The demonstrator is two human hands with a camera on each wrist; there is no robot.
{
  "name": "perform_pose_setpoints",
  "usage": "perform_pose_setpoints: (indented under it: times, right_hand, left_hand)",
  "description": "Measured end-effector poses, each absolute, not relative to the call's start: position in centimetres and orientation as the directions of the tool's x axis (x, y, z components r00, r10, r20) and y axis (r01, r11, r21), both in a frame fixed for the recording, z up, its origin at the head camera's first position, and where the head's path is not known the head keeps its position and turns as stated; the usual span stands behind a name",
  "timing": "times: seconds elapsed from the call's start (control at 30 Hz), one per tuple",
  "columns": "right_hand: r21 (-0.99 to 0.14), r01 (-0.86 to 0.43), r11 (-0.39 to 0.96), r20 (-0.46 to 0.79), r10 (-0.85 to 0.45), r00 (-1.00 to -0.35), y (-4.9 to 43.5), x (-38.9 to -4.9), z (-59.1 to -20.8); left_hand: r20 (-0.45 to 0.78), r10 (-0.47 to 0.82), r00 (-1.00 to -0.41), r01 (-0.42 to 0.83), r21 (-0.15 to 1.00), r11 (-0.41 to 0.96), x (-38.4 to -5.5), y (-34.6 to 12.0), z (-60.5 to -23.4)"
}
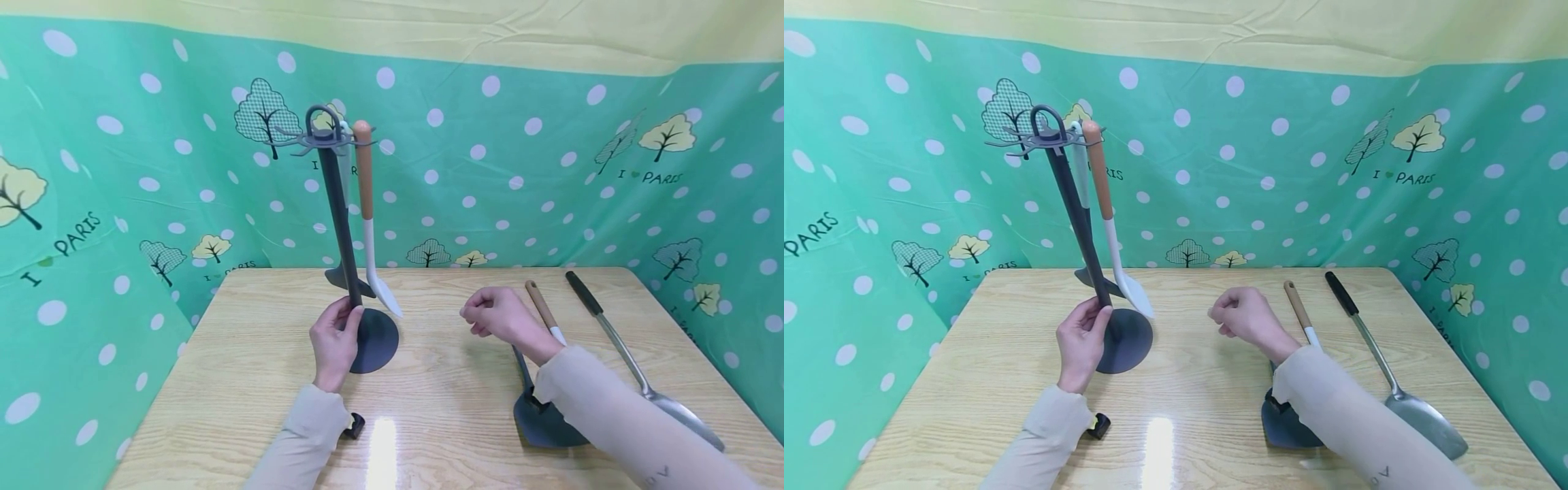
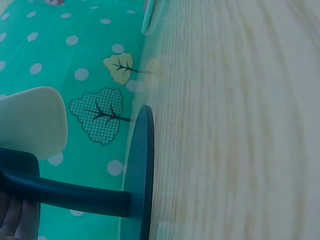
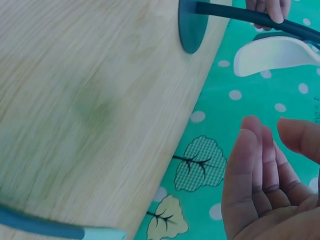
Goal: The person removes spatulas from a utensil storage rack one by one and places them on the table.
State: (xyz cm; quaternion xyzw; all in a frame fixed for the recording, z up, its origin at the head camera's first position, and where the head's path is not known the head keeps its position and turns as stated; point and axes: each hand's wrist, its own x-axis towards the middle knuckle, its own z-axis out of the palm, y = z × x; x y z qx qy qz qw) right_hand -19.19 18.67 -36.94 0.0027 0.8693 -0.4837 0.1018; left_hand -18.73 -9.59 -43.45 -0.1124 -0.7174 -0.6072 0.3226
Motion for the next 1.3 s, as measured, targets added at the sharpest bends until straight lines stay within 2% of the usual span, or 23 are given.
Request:
perform_pose_setpoints:
  times: [0.57,0.97,1.3]
  right_hand:
    - [-0.89,0.038,0.455,-0.1,-0.113,-0.989,14.6,-20.8,-36.0]
    - [-0.925,-0.109,0.365,0.01,-0.262,-0.965,12.1,-21.1,-35.4]
    - [-0.927,-0.184,0.327,0.102,-0.254,-0.962,9.9,-21.6,-34.8]
  left_hand:
    - [0.613,-0.224,-0.757,0.566,0.788,0.242,-18.8,-9.6,-43.4]
    - [0.61,-0.23,-0.758,0.559,0.79,0.252,-18.7,-9.6,-43.4]
    - [0.612,-0.234,-0.756,0.557,0.788,0.261,-19.0,-9.6,-43.8]
